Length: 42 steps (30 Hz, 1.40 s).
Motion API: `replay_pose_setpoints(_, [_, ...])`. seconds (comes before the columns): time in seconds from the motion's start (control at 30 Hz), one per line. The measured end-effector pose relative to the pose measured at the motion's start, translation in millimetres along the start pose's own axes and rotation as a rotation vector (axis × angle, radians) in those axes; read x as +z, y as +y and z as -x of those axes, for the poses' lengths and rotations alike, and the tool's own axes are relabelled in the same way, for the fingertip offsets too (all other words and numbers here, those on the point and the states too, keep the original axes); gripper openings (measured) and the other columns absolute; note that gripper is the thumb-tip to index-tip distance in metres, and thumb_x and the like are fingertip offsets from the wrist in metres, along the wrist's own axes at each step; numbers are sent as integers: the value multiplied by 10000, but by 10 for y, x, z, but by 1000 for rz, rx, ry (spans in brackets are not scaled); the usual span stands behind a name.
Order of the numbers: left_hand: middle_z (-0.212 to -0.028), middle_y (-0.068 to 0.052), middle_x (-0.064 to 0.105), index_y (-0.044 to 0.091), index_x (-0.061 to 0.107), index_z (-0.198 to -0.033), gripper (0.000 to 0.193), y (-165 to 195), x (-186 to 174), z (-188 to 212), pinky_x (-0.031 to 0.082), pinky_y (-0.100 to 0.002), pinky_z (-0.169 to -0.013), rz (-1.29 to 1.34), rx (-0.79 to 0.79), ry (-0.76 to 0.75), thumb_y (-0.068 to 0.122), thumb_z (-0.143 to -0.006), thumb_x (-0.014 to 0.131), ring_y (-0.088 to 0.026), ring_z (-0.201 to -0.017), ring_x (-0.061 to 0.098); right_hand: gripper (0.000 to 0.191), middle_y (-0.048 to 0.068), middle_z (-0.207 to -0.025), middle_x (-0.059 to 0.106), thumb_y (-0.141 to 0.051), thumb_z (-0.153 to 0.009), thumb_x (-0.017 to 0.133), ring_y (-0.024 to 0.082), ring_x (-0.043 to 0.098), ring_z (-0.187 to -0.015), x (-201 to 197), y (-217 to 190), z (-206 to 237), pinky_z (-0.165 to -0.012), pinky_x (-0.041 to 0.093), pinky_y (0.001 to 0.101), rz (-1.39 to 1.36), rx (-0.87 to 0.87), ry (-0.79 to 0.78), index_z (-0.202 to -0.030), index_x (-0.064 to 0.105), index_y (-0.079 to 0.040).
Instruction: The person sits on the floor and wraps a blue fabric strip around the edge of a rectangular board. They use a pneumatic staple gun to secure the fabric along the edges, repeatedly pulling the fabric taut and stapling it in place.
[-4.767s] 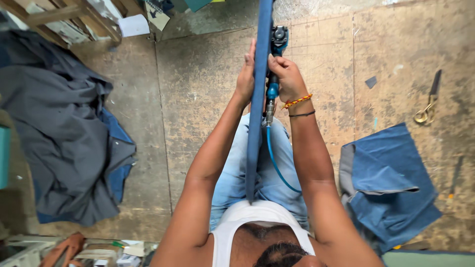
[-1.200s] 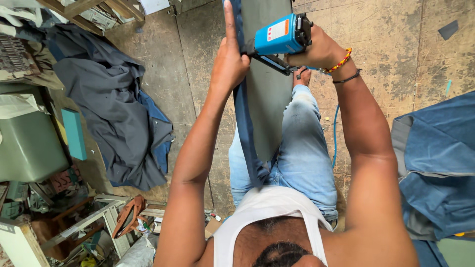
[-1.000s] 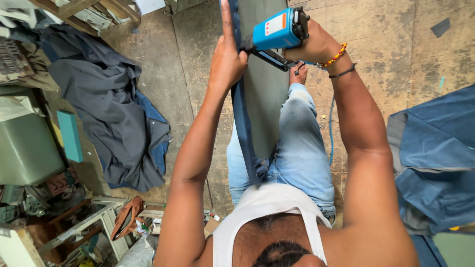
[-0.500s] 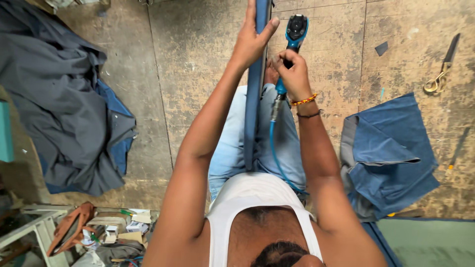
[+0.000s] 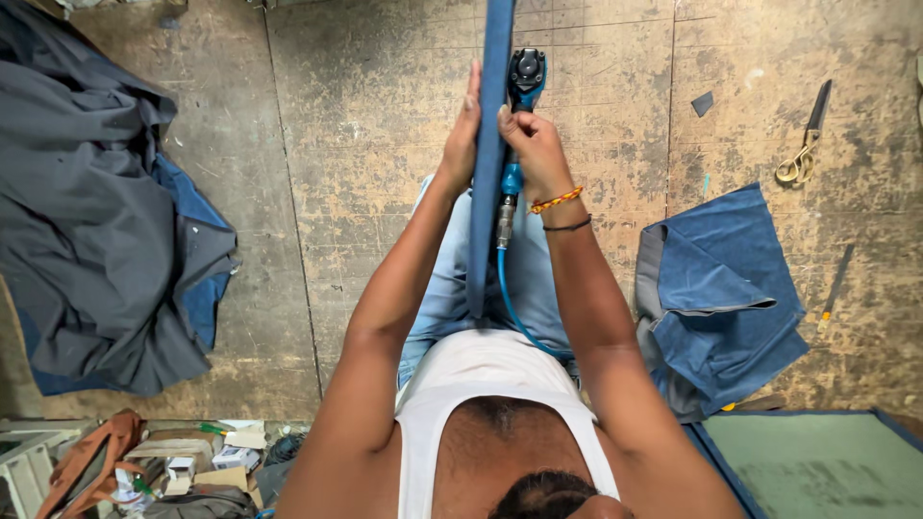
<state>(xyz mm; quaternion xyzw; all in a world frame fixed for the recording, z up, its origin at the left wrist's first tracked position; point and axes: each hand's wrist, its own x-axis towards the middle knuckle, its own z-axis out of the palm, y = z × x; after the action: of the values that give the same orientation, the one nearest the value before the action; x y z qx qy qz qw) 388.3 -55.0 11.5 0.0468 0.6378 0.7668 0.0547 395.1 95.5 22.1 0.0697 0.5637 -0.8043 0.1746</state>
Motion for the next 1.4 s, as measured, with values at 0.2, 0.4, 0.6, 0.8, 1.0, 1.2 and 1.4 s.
replay_pose_setpoints(0.2, [-1779,-130,13,48,45,-1681,711,26,22,148,57,-370,-1348,-6,67,-10,492,-1155,221,-261,-1656,-7,141,-1,-888,674,-149,-1012,719,88,624,-815,-2,-247,-18,-791,514,243,-297,109,-124,-931,688,-38])
replay_pose_setpoints(0.4, [-1769,-125,10,60,14,-1676,703,101,37,174,88,-375,-1334,77,66,-24,472,-1147,225,-267,-1644,26,267,38,-881,737,-276,-935,649,118,675,-766,168,-429,-45,-728,547,263,-305,246,-27,-941,726,-20])
replay_pose_setpoints(0.6, [-1774,-121,17,56,45,-1679,703,252,93,189,53,-367,-1342,-18,91,13,495,-1151,198,-256,-1651,-5,646,-39,-705,576,-581,-1065,503,50,469,-631,337,-96,-246,-548,391,250,171,-34,269,-762,649,-29])
replay_pose_setpoints(0.8, [-1770,-117,41,67,74,-1682,729,-65,-129,-20,59,-359,-1335,64,19,27,539,-1133,157,-259,-1647,14,680,-43,-589,562,-570,-1037,472,47,477,-557,368,160,-355,-503,407,263,341,-178,396,-652,634,-33])
replay_pose_setpoints(1.0, [-1755,-95,46,146,50,-1662,710,-360,-198,-548,161,-357,-1286,190,-241,105,567,-1104,177,-246,-1613,69,689,-22,-573,547,-539,-1058,476,61,467,-554,375,255,-424,-508,414,280,458,-206,426,-653,619,0])
replay_pose_setpoints(1.2, [-1746,-86,155,229,23,-1662,626,-44,-146,-277,424,-351,-1102,-178,-218,50,436,-1085,147,-320,-1421,431,659,-24,-609,585,-509,-1064,471,59,499,-580,274,413,-428,-520,439,286,374,-202,426,-708,663,12])
replay_pose_setpoints(1.4, [-1763,-133,-13,204,113,-1680,563,228,-41,77,225,-361,-1274,-539,169,-35,372,-1171,286,-258,-1497,231,590,-11,-704,652,-464,-1081,506,61,518,-672,167,601,-469,-586,480,283,317,-301,375,-831,702,33])
